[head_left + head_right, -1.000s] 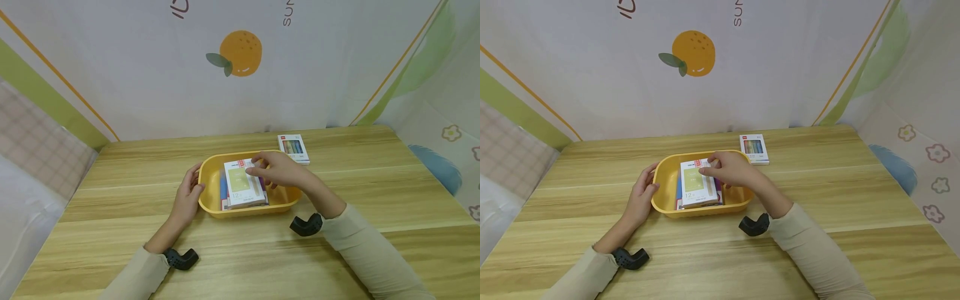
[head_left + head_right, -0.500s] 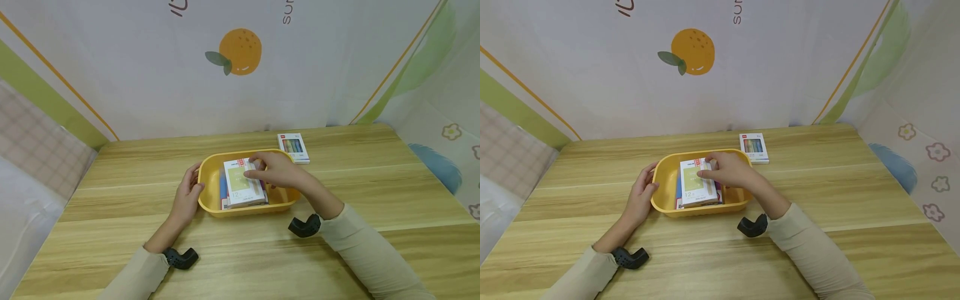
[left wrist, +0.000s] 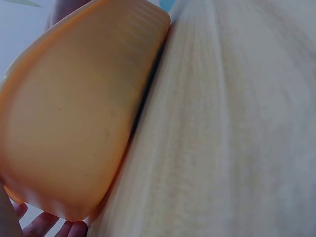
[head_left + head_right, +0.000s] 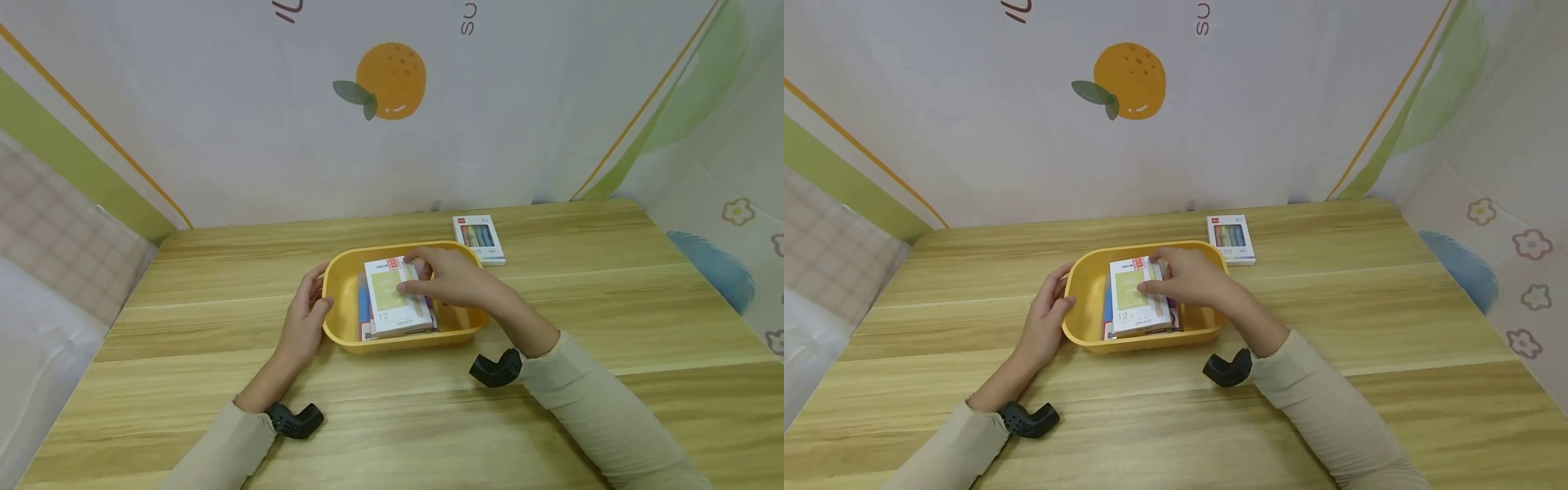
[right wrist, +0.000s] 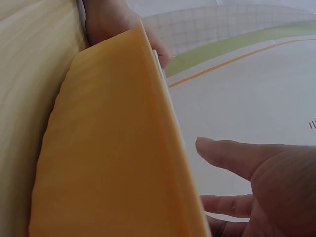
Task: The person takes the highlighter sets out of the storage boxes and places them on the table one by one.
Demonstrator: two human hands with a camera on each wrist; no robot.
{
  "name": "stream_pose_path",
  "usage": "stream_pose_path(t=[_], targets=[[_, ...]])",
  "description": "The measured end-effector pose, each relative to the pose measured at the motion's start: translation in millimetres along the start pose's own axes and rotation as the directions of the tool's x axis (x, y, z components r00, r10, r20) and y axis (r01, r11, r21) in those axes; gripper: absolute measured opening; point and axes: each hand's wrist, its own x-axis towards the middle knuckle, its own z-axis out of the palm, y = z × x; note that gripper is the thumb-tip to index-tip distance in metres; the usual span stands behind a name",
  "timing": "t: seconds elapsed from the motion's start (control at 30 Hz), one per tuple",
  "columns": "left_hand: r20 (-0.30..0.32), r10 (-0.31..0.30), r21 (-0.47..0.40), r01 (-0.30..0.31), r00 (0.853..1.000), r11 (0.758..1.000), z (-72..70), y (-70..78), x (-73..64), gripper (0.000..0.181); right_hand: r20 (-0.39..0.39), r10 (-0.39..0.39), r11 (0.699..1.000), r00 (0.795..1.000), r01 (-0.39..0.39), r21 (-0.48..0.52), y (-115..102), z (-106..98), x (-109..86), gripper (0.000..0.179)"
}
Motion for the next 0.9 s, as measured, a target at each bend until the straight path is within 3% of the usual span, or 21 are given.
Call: stream_pose_path(t=[0.9], targets=[[0.003, 0.009, -0.010, -0.009, 1.000, 1.000, 0.4, -2.1, 1.7, 0.059, 0.014, 0.018, 1.000, 1.000, -0.018, -0.005, 2.9, 3.3, 2.8, 0.076]])
